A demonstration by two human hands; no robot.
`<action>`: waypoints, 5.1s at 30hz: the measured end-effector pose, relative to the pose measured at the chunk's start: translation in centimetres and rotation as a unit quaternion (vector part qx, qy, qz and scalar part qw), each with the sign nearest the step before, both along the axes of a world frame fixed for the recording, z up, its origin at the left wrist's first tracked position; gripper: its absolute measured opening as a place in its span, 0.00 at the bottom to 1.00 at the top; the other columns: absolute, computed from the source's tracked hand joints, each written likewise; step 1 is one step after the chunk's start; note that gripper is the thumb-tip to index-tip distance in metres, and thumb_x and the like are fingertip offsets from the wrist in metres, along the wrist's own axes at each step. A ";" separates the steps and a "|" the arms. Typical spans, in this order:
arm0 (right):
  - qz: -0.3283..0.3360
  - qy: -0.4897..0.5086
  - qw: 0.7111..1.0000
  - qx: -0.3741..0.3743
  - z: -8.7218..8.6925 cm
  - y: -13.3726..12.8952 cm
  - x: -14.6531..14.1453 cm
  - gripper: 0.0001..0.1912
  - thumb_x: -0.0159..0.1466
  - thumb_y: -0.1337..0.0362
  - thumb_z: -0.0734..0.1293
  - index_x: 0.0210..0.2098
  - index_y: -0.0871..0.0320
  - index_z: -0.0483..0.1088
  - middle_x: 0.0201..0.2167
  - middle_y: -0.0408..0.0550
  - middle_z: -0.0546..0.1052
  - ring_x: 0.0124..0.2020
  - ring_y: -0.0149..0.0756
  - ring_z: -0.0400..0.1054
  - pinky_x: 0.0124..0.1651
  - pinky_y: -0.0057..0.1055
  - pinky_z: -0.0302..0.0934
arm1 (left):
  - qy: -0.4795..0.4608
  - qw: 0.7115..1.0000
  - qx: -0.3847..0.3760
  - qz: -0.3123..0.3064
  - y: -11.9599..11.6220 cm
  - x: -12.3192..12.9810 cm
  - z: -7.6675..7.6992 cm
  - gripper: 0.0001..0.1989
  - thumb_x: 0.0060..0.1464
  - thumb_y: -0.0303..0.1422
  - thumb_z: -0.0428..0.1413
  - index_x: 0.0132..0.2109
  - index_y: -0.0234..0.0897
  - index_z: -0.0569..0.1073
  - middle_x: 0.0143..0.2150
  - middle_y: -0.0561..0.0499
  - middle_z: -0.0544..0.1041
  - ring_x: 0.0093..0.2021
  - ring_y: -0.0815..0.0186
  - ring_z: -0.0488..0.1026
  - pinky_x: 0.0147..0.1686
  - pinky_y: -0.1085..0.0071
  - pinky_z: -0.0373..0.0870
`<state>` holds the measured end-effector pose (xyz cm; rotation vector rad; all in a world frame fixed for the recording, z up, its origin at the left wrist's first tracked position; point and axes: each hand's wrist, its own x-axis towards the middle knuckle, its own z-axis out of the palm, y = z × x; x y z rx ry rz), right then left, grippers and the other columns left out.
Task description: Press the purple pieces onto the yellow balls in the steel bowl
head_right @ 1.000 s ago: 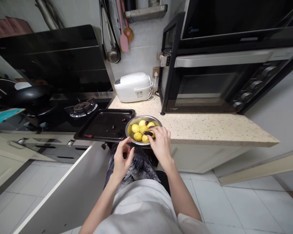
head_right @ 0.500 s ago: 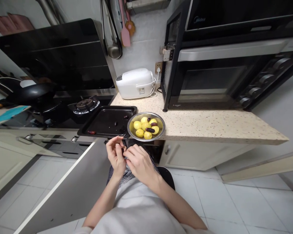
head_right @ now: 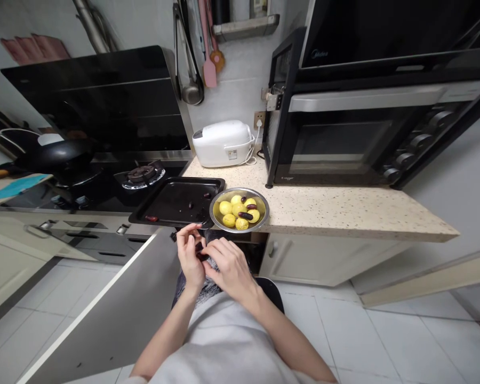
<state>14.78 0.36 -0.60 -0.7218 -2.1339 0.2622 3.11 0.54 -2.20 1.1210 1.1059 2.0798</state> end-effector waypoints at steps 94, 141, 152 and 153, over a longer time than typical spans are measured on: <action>-0.115 0.174 0.976 0.055 -2.6 1.7 3.4 0.12 0.69 0.77 0.64 0.43 0.55 0.76 0.34 0.46 0.80 0.37 0.36 0.73 0.42 0.35 0.70 | 0.496 0.863 0.002 -0.095 14.7 -5.8 4.9 0.16 0.64 0.21 0.49 0.52 0.38 0.77 0.52 0.44 0.79 0.54 0.60 0.77 0.56 0.63 0.75; -0.090 0.169 0.981 0.030 -3.8 2.3 3.1 0.11 0.70 0.73 0.65 0.44 0.53 0.77 0.36 0.47 0.82 0.37 0.38 0.77 0.46 0.37 0.70 | 0.650 0.669 -0.352 -0.076 10.6 -26.0 7.0 0.04 0.45 0.28 0.66 0.31 0.40 0.84 0.32 0.51 0.81 0.36 0.62 0.77 0.40 0.72 0.72; -0.102 0.161 0.980 0.049 -3.7 2.4 3.1 0.10 0.70 0.73 0.65 0.44 0.54 0.76 0.36 0.46 0.83 0.36 0.37 0.77 0.45 0.36 0.70 | 0.649 0.655 -0.380 -0.071 11.0 -26.5 7.5 0.07 0.42 0.30 0.67 0.34 0.39 0.85 0.26 0.52 0.80 0.30 0.64 0.76 0.33 0.74 0.70; -0.101 0.160 0.981 0.050 -3.7 2.4 3.1 0.10 0.70 0.73 0.65 0.44 0.54 0.76 0.36 0.46 0.82 0.36 0.37 0.77 0.45 0.36 0.70 | 0.649 0.654 -0.382 -0.073 10.9 -26.5 7.6 0.07 0.43 0.30 0.67 0.34 0.39 0.85 0.26 0.52 0.80 0.29 0.64 0.75 0.32 0.74 0.69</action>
